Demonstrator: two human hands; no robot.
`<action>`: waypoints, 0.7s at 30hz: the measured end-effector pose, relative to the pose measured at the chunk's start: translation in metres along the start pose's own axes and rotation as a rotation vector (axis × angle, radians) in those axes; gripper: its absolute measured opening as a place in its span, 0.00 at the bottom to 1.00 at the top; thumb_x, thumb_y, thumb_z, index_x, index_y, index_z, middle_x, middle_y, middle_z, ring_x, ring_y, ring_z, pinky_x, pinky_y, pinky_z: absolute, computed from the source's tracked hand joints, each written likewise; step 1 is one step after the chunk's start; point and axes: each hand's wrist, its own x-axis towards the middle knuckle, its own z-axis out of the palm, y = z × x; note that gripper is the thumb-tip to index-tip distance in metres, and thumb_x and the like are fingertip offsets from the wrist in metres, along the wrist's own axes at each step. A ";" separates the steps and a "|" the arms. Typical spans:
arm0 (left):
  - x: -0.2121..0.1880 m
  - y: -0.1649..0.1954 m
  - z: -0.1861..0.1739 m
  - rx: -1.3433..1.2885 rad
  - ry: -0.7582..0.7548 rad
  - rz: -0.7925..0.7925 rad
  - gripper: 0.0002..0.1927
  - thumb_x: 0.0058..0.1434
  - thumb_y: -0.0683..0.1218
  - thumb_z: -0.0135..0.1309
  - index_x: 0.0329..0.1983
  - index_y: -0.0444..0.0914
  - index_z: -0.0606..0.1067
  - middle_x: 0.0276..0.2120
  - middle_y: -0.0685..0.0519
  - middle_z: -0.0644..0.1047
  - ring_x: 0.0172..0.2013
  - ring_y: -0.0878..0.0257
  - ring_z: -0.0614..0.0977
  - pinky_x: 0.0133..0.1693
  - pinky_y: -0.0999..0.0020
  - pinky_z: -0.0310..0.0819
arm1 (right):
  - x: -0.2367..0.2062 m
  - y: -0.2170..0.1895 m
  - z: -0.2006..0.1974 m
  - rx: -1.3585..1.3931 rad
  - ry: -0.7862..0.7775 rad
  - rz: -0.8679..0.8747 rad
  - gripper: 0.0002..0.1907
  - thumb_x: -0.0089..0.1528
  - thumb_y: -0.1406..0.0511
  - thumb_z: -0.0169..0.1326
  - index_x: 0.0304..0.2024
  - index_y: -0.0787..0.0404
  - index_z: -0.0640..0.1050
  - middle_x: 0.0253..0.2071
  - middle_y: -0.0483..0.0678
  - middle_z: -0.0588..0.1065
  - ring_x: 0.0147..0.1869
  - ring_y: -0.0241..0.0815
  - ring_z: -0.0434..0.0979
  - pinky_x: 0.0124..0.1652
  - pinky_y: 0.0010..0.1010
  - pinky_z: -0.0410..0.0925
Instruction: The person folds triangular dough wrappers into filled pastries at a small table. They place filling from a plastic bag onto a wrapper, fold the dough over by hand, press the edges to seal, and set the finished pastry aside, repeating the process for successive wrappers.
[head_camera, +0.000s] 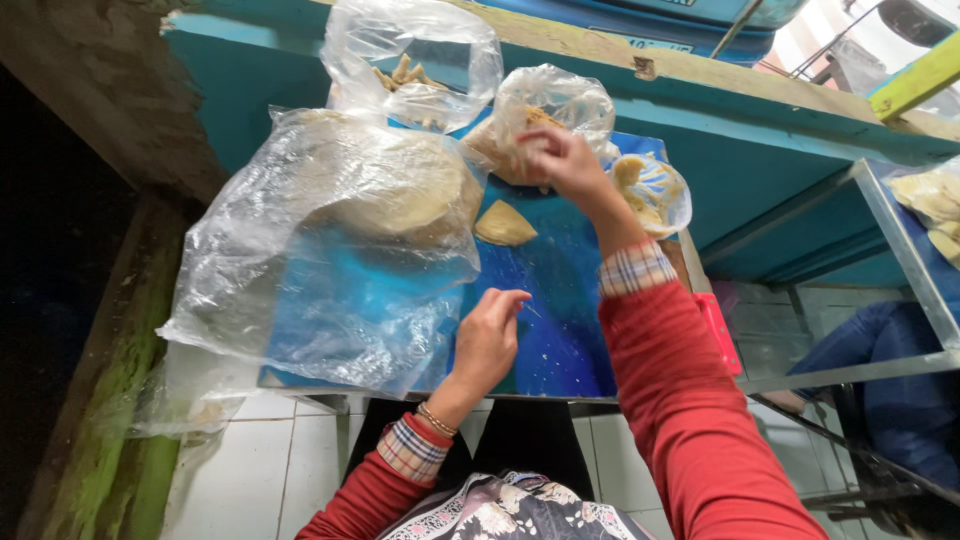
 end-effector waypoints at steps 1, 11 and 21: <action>-0.002 0.001 0.000 0.032 -0.004 0.023 0.11 0.64 0.36 0.50 0.48 0.39 0.77 0.39 0.47 0.78 0.40 0.49 0.83 0.40 0.57 0.76 | 0.029 -0.006 0.003 -0.028 0.060 -0.018 0.18 0.66 0.72 0.48 0.58 0.64 0.76 0.43 0.49 0.82 0.43 0.36 0.82 0.42 0.25 0.75; -0.006 0.007 -0.006 0.096 -0.056 0.070 0.10 0.64 0.37 0.51 0.47 0.38 0.76 0.38 0.46 0.76 0.38 0.46 0.80 0.39 0.54 0.74 | 0.063 -0.027 0.048 -0.654 0.257 -0.365 0.08 0.67 0.70 0.54 0.47 0.57 0.82 0.42 0.50 0.82 0.44 0.42 0.85 0.42 0.31 0.75; -0.005 0.004 0.000 0.170 -0.061 0.143 0.11 0.63 0.37 0.51 0.47 0.38 0.77 0.38 0.47 0.76 0.38 0.47 0.80 0.40 0.55 0.75 | -0.065 0.022 0.049 -0.869 0.015 -0.219 0.06 0.59 0.63 0.63 0.39 0.55 0.83 0.40 0.48 0.80 0.42 0.48 0.82 0.42 0.37 0.74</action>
